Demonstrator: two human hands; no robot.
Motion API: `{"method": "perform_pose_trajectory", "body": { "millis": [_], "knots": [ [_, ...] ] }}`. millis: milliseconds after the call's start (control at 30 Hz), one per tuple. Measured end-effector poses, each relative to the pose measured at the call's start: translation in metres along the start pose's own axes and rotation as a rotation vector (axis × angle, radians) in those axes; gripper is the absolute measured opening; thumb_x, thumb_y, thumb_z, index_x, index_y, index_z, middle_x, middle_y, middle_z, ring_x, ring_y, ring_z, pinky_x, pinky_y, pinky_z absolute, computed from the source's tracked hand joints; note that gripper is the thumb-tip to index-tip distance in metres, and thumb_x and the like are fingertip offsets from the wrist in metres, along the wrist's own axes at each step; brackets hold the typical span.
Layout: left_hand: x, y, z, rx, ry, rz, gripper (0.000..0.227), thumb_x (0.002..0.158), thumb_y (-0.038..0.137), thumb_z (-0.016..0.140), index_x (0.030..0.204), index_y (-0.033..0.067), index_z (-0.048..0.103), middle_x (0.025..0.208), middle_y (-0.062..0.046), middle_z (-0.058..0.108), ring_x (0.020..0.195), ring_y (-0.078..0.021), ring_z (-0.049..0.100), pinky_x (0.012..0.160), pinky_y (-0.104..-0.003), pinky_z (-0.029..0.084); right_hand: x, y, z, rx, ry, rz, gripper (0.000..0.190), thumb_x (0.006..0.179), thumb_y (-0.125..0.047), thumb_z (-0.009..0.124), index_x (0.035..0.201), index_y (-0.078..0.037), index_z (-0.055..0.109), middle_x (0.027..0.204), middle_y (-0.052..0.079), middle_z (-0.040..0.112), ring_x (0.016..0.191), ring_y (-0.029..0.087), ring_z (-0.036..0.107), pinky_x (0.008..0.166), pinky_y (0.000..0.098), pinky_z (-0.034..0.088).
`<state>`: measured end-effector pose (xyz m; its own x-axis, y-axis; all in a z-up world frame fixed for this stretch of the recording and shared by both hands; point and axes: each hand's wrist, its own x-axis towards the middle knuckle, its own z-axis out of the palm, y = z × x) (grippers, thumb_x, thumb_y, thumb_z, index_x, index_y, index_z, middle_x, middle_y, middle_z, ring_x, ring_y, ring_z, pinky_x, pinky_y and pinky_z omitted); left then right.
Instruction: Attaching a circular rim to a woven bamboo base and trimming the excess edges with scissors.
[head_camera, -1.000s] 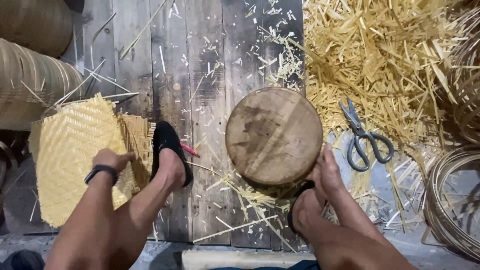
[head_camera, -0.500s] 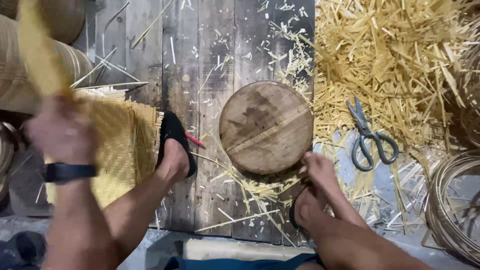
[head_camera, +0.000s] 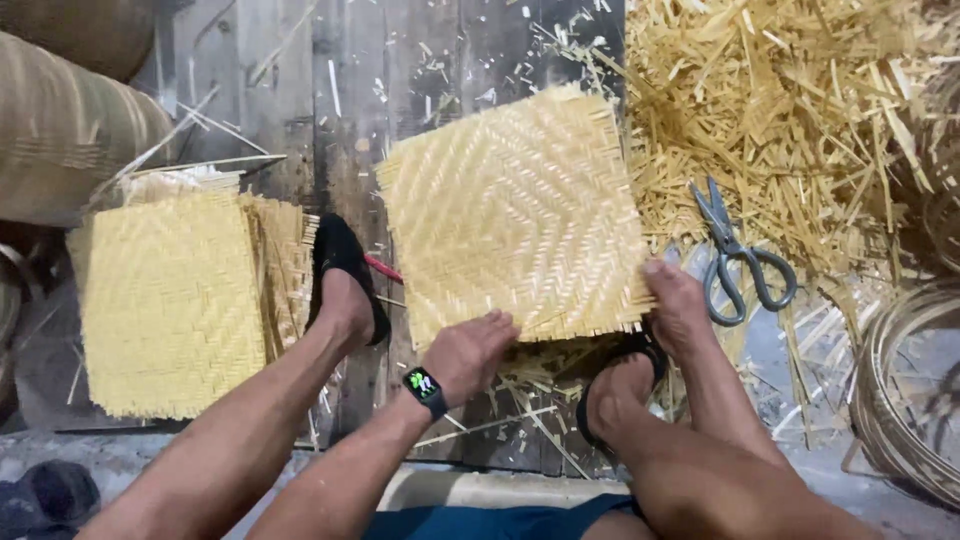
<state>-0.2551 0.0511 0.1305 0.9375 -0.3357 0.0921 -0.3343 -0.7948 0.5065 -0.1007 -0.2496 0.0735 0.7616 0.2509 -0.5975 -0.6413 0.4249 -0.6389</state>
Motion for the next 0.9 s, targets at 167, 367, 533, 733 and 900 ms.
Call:
{"method": "perform_pose_trajectory", "body": {
  "millis": [167, 367, 533, 733, 900],
  "knots": [
    [0.007, -0.024, -0.018, -0.090, 0.459, -0.394, 0.044, 0.079, 0.030, 0.086, 0.106, -0.0007, 0.069, 0.106, -0.020, 0.071, 0.098, -0.0353, 0.068, 0.083, -0.042, 0.055, 0.022, 0.051, -0.076, -0.505, 0.006, -0.118, 0.024, 0.107, -0.020, 0.073, 0.093, -0.001, 0.067, 0.081, -0.001, 0.054, 0.072, 0.010, 0.043, 0.064, 0.0273, 0.035],
    [-0.037, -0.178, 0.042, -0.726, 0.628, -1.079, 0.053, 0.073, 0.023, 0.087, 0.116, 0.0007, 0.066, 0.095, -0.008, 0.075, 0.082, -0.0172, 0.072, 0.071, -0.031, 0.061, -0.005, 0.027, -0.044, -0.300, -0.050, 0.088, 0.013, 0.093, -0.016, 0.072, 0.089, -0.004, 0.069, 0.080, -0.001, 0.068, 0.071, 0.007, 0.060, 0.066, 0.0250, 0.051],
    [0.003, -0.122, -0.012, -0.363, 0.591, -1.139, 0.045, 0.076, 0.020, 0.088, 0.110, -0.0060, 0.072, 0.095, -0.013, 0.076, 0.082, -0.0175, 0.072, 0.071, -0.031, 0.059, -0.004, 0.047, -0.060, -0.361, 0.021, 0.075, 0.015, 0.091, -0.015, 0.076, 0.086, -0.003, 0.069, 0.075, 0.000, 0.065, 0.063, 0.009, 0.056, 0.056, 0.0258, 0.046],
    [0.011, -0.107, -0.038, -0.359, 0.562, -1.065, 0.044, 0.082, 0.015, 0.088, 0.116, -0.0032, 0.066, 0.102, -0.013, 0.074, 0.090, -0.0195, 0.072, 0.074, -0.029, 0.059, 0.001, 0.063, -0.065, -0.416, 0.082, -0.044, 0.018, 0.093, -0.015, 0.080, 0.085, -0.003, 0.069, 0.076, -0.001, 0.064, 0.062, 0.006, 0.051, 0.054, 0.0223, 0.040],
    [0.005, -0.084, -0.082, -0.703, 0.675, -0.874, 0.031, 0.092, 0.004, 0.085, 0.115, -0.0014, 0.065, 0.098, -0.009, 0.066, 0.085, -0.0141, 0.060, 0.076, -0.027, 0.057, -0.018, 0.043, -0.027, -0.373, 0.160, 0.108, 0.014, 0.086, -0.019, 0.073, 0.082, -0.006, 0.070, 0.071, 0.000, 0.068, 0.059, 0.010, 0.062, 0.054, 0.0268, 0.055]
  ]
}}
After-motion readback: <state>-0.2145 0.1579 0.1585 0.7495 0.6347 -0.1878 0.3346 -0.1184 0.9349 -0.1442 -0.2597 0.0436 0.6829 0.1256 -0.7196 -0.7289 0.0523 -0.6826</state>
